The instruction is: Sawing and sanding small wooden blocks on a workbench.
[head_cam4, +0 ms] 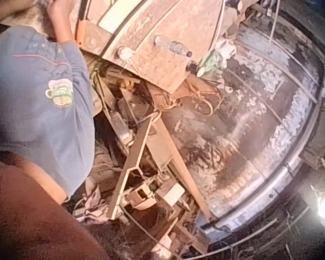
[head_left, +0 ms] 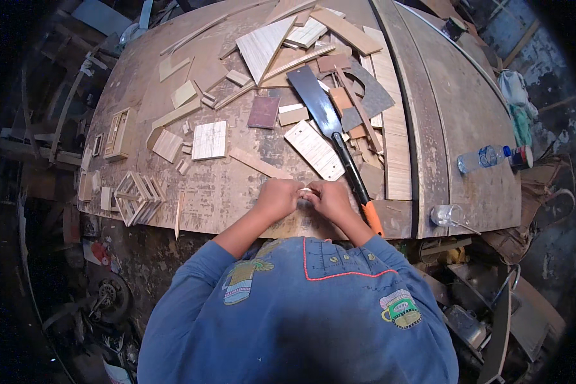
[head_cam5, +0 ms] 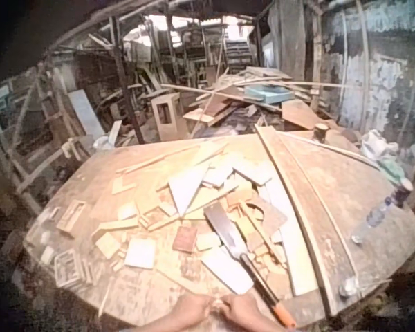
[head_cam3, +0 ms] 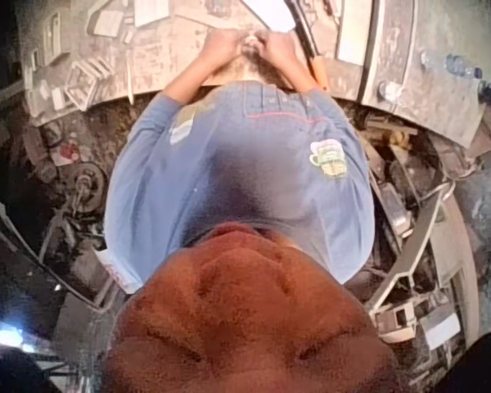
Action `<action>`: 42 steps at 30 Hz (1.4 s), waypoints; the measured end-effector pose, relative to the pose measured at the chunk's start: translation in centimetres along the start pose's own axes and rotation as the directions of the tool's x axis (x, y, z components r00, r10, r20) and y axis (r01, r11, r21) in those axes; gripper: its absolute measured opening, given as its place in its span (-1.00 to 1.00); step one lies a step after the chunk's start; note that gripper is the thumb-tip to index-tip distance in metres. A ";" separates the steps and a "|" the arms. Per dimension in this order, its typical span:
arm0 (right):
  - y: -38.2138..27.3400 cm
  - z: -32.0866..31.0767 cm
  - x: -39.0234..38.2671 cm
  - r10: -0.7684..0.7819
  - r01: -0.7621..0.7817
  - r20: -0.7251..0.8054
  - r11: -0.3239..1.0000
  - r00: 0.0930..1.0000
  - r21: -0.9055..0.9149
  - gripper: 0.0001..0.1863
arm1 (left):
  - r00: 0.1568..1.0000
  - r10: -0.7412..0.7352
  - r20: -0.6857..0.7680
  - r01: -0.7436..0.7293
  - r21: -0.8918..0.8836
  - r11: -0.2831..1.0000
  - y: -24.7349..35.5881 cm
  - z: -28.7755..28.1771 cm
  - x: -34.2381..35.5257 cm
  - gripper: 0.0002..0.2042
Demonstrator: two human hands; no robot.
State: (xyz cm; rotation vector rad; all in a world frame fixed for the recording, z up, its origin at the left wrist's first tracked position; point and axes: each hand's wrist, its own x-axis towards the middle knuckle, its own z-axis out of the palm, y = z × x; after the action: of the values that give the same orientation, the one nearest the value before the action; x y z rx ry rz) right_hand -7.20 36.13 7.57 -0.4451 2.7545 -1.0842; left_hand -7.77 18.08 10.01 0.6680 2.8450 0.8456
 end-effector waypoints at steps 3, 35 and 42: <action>-0.8 1.0 0.4 0.039 -0.040 -0.048 0.999 0.998 -0.019 -0.75 | 0.999 -0.002 0.032 -0.001 0.089 0.996 -0.8 -0.4 -0.1 -0.86; -11.2 7.6 2.5 0.022 -0.131 0.213 0.849 0.977 0.513 -0.77 | 0.800 0.348 0.488 -0.092 -0.474 0.876 -14.7 -10.2 -2.9 -0.84; -10.4 7.5 2.7 0.044 -0.176 0.257 0.836 0.965 0.519 -0.76 | 0.842 0.338 0.420 -0.183 -0.368 0.912 -13.6 -10.3 -3.0 -0.81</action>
State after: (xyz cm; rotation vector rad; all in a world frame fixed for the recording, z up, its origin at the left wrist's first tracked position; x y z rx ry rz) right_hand -5.69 23.18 9.19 -0.3007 2.1093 -1.5831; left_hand -12.46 1.44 11.20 1.0664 2.1470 0.9795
